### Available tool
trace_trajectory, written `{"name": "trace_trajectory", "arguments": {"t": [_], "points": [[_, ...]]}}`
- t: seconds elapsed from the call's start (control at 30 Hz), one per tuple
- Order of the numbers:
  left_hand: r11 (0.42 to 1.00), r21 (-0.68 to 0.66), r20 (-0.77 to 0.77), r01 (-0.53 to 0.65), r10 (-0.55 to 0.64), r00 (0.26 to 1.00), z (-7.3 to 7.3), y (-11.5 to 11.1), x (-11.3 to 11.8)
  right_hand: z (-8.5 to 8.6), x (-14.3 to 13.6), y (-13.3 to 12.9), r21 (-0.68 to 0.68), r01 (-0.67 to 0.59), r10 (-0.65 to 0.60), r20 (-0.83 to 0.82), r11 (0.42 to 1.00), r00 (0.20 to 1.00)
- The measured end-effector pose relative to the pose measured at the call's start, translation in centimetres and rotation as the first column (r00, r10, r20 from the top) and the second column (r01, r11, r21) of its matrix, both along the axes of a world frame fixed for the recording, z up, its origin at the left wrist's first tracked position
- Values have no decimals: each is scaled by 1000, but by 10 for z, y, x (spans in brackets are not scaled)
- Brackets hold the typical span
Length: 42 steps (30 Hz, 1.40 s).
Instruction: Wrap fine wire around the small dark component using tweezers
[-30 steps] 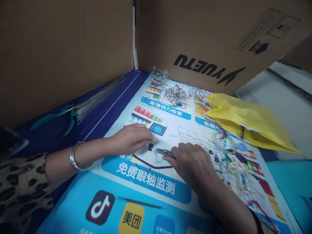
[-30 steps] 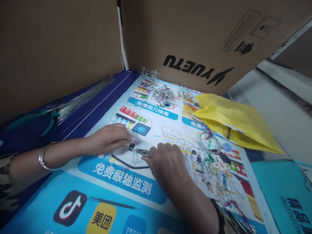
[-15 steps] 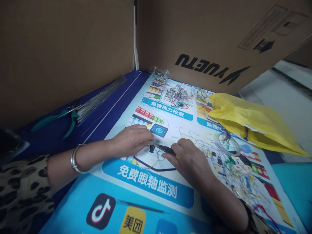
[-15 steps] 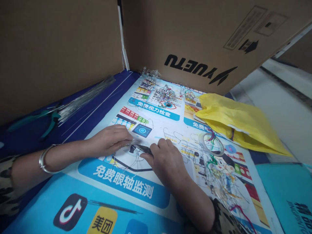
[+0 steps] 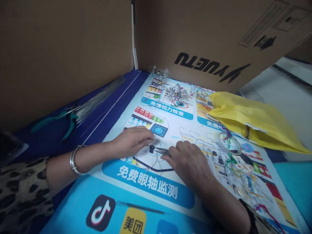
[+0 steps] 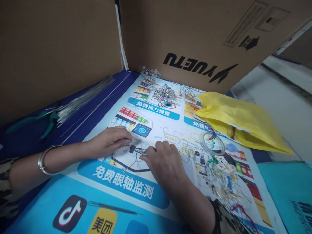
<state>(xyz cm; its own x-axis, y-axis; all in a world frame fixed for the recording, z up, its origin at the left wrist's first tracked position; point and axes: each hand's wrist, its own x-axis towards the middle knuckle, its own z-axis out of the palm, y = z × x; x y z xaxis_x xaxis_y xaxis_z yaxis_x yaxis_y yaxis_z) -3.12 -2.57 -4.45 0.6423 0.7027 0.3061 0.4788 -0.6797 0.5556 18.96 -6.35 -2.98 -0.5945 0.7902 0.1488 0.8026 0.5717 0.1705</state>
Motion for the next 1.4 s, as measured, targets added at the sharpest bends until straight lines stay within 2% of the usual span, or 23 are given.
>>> {"name": "trace_trajectory", "arguments": {"t": [0.1, 0.2, 0.6, 0.83, 1.4], "points": [[996, -85, 16, -33, 34, 999, -1, 0, 1, 0, 0, -1, -1, 8, -8, 4, 1000, 1000], [993, -110, 36, -41, 45, 998, -1, 0, 2, 0, 0, -2, 7, 10, -10, 5, 1000, 1000], [1000, -9, 36, -17, 17, 999, 0, -4, 2, -4, -2, -3, 7, 11, -11, -2, 1000, 1000], [1000, 25, 32, -1, 0, 999, 0, -4, 3, -6, -3, -6, 57, 2, -2, -4, 998, 1000], [1000, -4, 58, -11, 11, 998, 1, -5, 3, -9, -4, -4, 58, -25, 24, 5, 998, 1000]]}}
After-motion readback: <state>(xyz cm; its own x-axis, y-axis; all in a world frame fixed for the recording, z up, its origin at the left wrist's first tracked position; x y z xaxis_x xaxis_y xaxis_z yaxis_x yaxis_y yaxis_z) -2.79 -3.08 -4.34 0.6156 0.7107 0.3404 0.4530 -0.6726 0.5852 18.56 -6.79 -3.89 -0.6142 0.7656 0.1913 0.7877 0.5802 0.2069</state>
